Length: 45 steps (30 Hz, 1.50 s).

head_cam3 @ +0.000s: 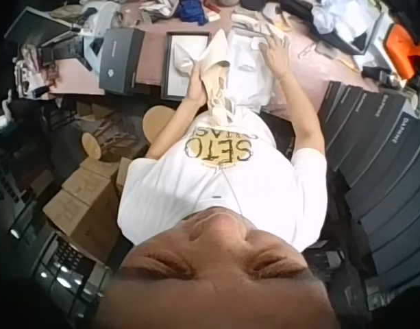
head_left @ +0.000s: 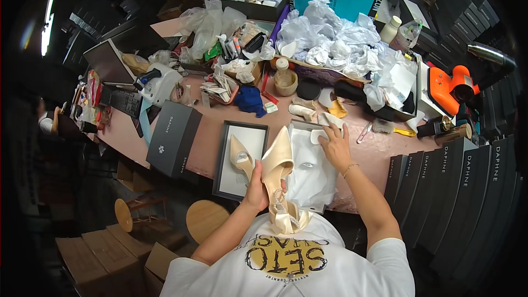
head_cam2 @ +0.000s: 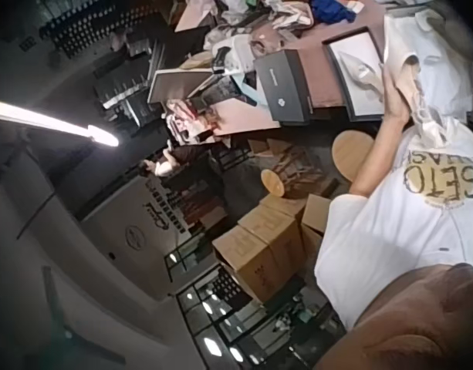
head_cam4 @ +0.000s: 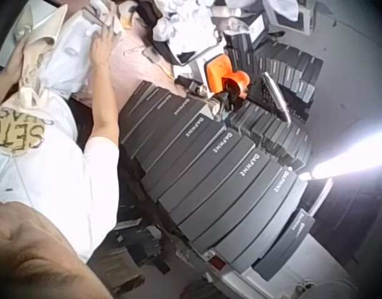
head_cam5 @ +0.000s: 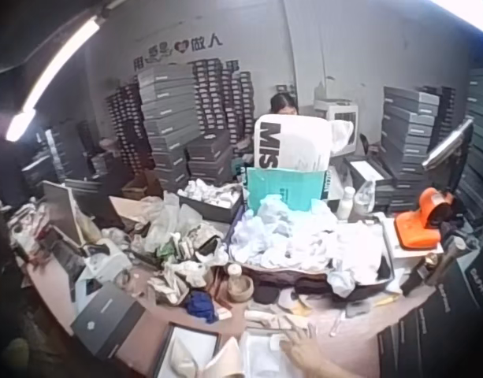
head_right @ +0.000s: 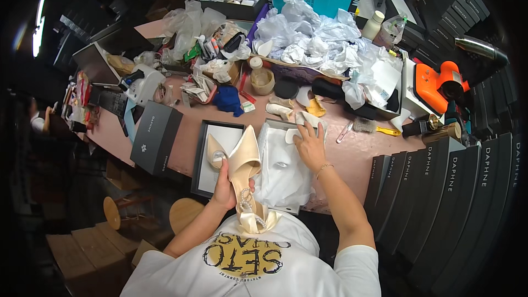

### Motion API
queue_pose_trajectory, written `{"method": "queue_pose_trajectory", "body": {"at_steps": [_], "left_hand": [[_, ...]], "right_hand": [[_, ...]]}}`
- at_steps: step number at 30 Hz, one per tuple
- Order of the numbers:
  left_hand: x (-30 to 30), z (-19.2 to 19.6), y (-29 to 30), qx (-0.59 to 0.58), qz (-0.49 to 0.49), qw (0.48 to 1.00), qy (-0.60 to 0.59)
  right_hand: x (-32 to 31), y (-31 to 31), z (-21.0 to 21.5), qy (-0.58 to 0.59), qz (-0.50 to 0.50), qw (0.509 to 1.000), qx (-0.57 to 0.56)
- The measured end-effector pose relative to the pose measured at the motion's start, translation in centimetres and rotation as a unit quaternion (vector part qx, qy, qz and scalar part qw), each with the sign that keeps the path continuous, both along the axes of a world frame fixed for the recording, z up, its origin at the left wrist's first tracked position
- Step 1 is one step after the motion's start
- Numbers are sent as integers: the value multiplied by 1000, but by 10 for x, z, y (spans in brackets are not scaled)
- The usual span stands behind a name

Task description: Inspecting and packing high-heeled shoes into boxes with tissue paper.

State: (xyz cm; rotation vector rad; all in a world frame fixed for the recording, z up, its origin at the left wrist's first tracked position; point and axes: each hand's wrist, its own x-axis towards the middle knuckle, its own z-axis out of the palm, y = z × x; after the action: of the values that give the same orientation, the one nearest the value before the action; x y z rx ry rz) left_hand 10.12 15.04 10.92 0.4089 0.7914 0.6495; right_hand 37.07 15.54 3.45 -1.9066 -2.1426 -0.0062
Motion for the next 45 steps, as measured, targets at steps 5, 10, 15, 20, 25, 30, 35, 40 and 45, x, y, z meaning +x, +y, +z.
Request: {"method": "queue_pose_trajectory", "body": {"at_steps": [5,10,15,20,25,30,35,40,45], "left_hand": [[3,-4,6,-22,-16,998,-50],[-1,-8,6,-54,-34,996,-57],[10,6,-3,-86,-13,994,-66],[-3,-28,-28,-58,-45,997,39],[-24,-24,-15,-133,-34,985,104],[-19,-22,-8,-123,20,987,99],[-22,-36,-11,-158,54,986,-16],[0,-35,-34,-37,50,996,68],[-20,-31,-20,-138,-12,987,83]], "right_hand": [[11,-25,10,88,-17,992,-84],[-12,-46,79,231,-51,964,121],[-90,-73,103,196,217,948,125],[-106,-42,64,187,110,972,-96],[-71,-11,33,87,-13,996,-2],[-54,4,-10,159,-22,987,-15],[-106,-44,58,385,34,914,-123],[-139,-13,34,178,-59,978,-92],[-92,-33,43,290,24,947,-136]]}}
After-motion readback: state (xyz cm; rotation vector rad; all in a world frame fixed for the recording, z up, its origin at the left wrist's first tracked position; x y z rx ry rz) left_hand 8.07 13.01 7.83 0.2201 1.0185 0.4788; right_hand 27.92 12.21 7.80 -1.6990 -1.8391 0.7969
